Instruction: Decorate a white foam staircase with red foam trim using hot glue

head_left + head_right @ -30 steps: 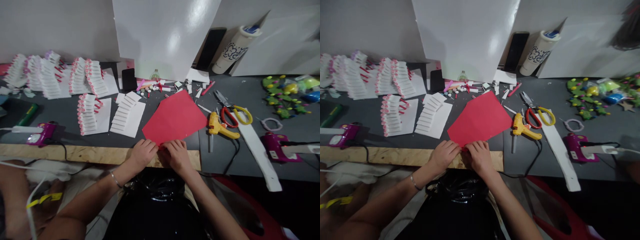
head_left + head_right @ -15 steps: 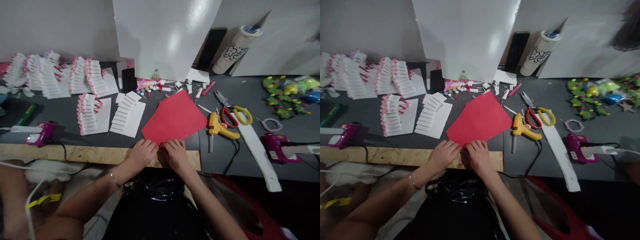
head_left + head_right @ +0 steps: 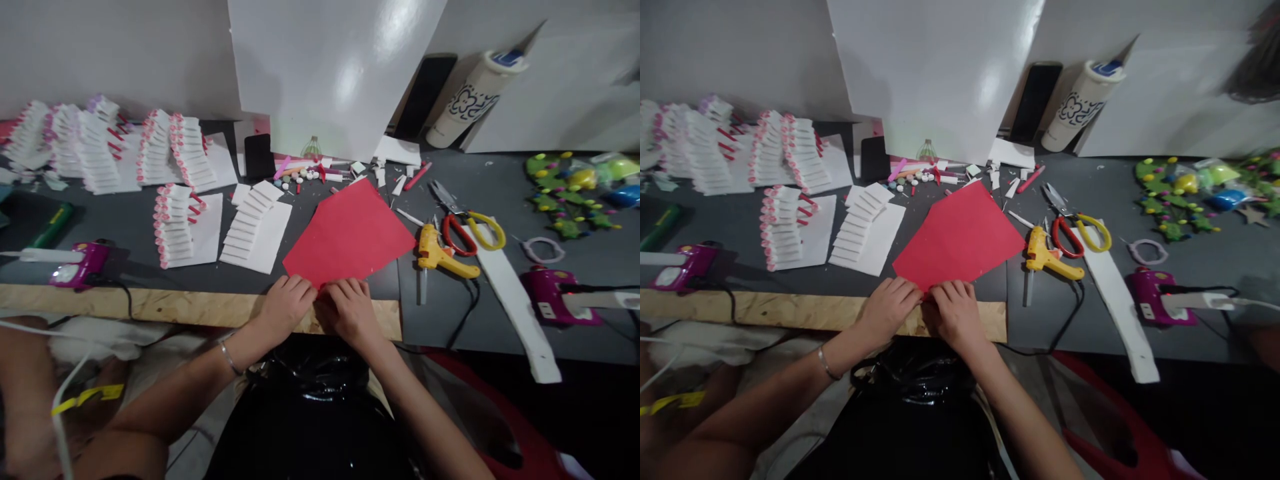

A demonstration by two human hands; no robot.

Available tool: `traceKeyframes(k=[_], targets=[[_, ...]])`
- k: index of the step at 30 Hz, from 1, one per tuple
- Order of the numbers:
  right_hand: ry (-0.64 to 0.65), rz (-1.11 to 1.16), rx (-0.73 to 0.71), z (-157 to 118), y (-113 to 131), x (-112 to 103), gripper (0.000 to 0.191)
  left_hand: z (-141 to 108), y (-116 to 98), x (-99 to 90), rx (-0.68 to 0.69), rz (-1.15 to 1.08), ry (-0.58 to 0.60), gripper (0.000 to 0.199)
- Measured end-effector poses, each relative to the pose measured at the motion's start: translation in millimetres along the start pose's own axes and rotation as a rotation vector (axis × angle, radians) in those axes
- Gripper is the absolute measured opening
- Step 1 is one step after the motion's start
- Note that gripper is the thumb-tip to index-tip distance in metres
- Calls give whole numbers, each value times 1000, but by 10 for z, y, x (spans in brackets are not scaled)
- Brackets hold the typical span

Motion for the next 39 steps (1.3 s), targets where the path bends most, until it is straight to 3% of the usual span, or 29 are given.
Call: traceKeyframes(k=[12,19,29,39], targets=[[15,-49,-36,16,23,-14,14,-45,-30,5,22,110,-65,15],[20,-52,-39,10,27,-24,12,-67,-14,20,2,51,-91,10],[39,-70,-58,24,22,-15,13,-79,-44,11,48,100,-36,18],[38,-136,-60,58,54,-20,17,-86,2,28,-71,13,-84,13]])
Point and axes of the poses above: each hand's wrist, its own z-axis towards the middle knuckle, its own x-axis out of the palm, y = z × x, the point moved 4 cm from there along z, towards the middle knuckle, and after that the axes turned 15 degrees about x, right-handed, at the moved point
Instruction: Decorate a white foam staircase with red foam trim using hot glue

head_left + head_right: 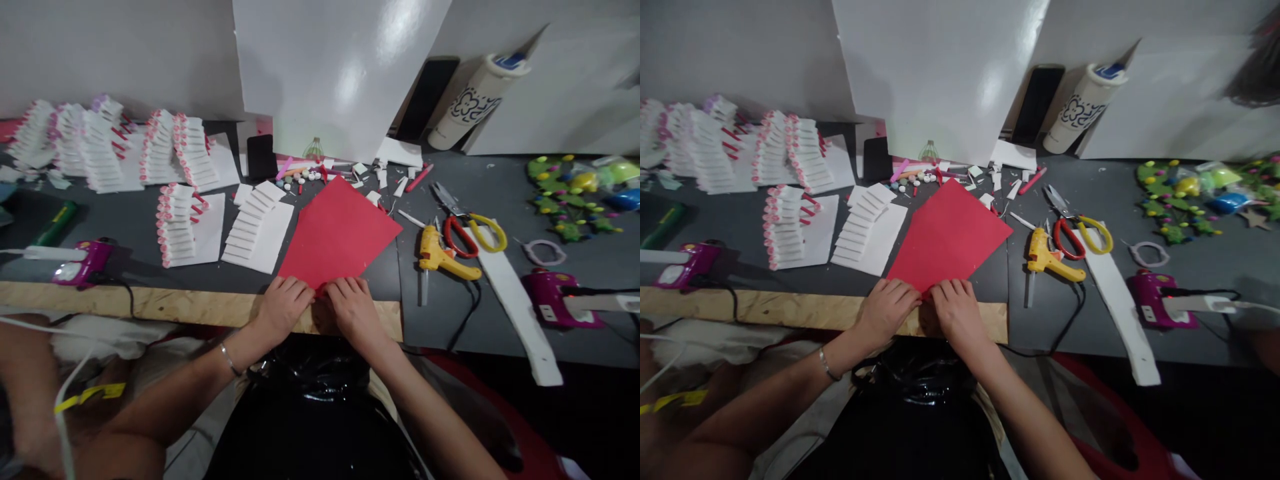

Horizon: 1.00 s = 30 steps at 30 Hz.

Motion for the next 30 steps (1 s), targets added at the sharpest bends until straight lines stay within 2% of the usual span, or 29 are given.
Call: traceKeyframes(k=[5,9,15,18,21,30], targets=[[23,15,-10,-8,-20,8,11,2,-9,26,45,20,33,8],[30,14,-22,6,-16,3,13,-2,-36,22,62,40,68,12],[13,-27,-61,45,17,-30,22,-21,-67,-15,8,76,18,13],[17,-38,-65,50,15,-29,19,-28,-46,-1,-48,18,-13,11],[22,-34,-60,40,-1,-18,15,-25,-20,24,-85,-53,3,12],[42,-4,-66,-15,-24,-24,12,-55,-90,40,43,74,23,12]])
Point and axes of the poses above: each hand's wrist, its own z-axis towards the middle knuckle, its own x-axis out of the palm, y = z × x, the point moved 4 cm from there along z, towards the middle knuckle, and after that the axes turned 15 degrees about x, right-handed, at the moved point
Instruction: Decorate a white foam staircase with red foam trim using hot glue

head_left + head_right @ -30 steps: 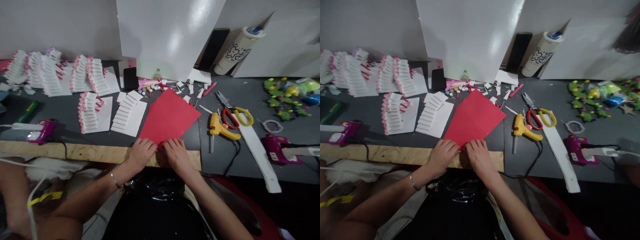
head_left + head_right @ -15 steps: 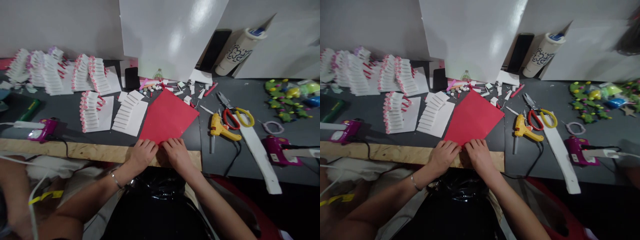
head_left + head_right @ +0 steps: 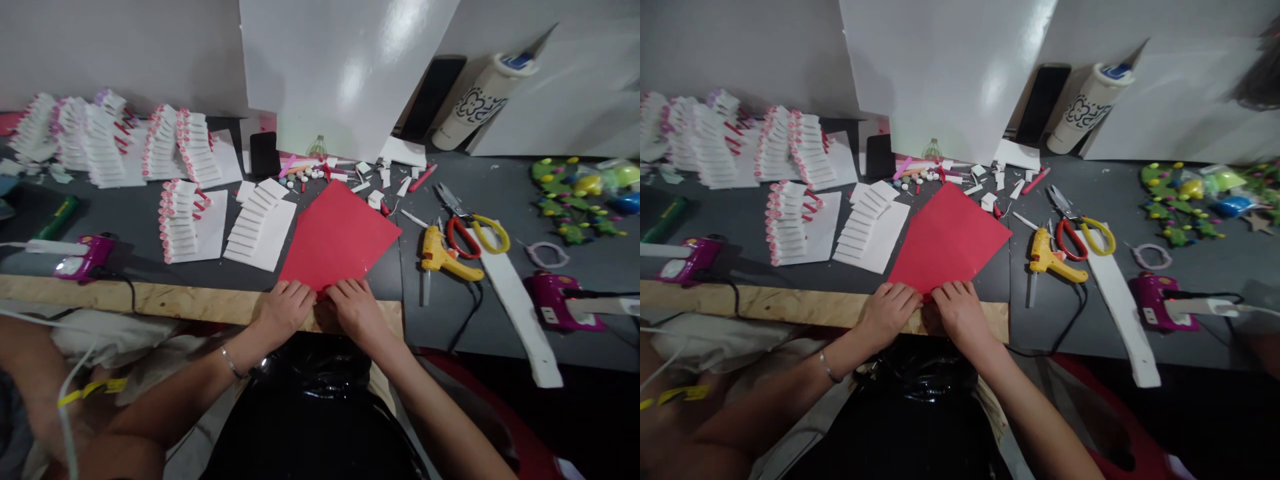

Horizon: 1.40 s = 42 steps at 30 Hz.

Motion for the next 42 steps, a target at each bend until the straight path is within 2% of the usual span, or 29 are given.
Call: traceKeyframes(k=[6,13,20,25,28,34,38,42], targets=[[9,-26,-19,19,24,-28,13,-30,-30,-28,21,49,-93,14],[-4,-34,-20,18,26,-28,11,-47,21,15,-123,-103,-107,16],[13,-21,-52,14,27,-45,6,-35,-5,24,-8,-31,-74,12],[14,-27,-86,-3,38,-52,15,-84,-69,39,12,-21,-113,13],[12,-31,-100,-10,51,-56,15,-131,-101,30,-36,-55,-157,16],[22,-53,-112,-29,89,-67,12,-183,-95,65,-244,-261,-179,12],[2,-56,-95,-76,99,-40,11,-187,-152,61,-233,-196,-208,14],[-29,-59,-66,-112,90,-15,12,-196,-207,66,-196,-135,-190,14]])
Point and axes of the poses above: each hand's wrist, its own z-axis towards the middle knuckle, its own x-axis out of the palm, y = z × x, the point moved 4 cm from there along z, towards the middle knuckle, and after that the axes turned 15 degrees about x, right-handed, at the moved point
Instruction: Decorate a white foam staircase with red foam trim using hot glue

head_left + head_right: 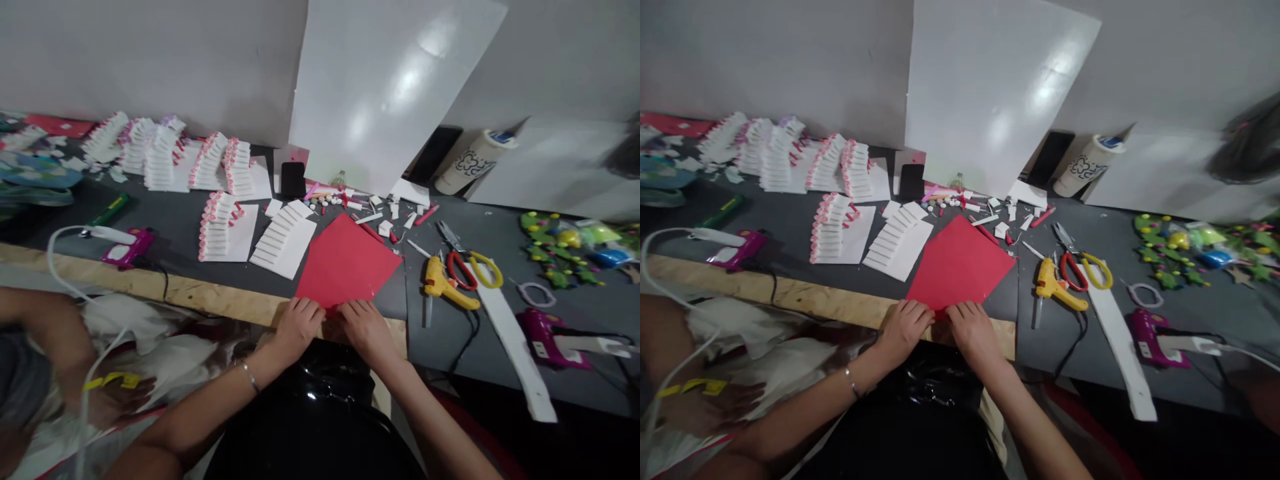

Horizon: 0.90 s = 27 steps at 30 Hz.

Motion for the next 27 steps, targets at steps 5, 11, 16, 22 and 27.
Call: traceKeyframes(k=[5,11,16,22,27], targets=[[-4,-19,0,-17,-8,16,14,-14,-10,16,45,59,3,12],[13,-24,-41,-38,-22,35,13,-12,3,1,111,96,4,12],[10,-83,-66,-41,-13,41,15,49,103,-14,15,-23,64,9],[10,-51,-54,0,-57,42,9,116,174,-21,29,-61,97,16],[19,-46,-61,7,-62,-2,10,93,113,-26,170,56,52,10]])
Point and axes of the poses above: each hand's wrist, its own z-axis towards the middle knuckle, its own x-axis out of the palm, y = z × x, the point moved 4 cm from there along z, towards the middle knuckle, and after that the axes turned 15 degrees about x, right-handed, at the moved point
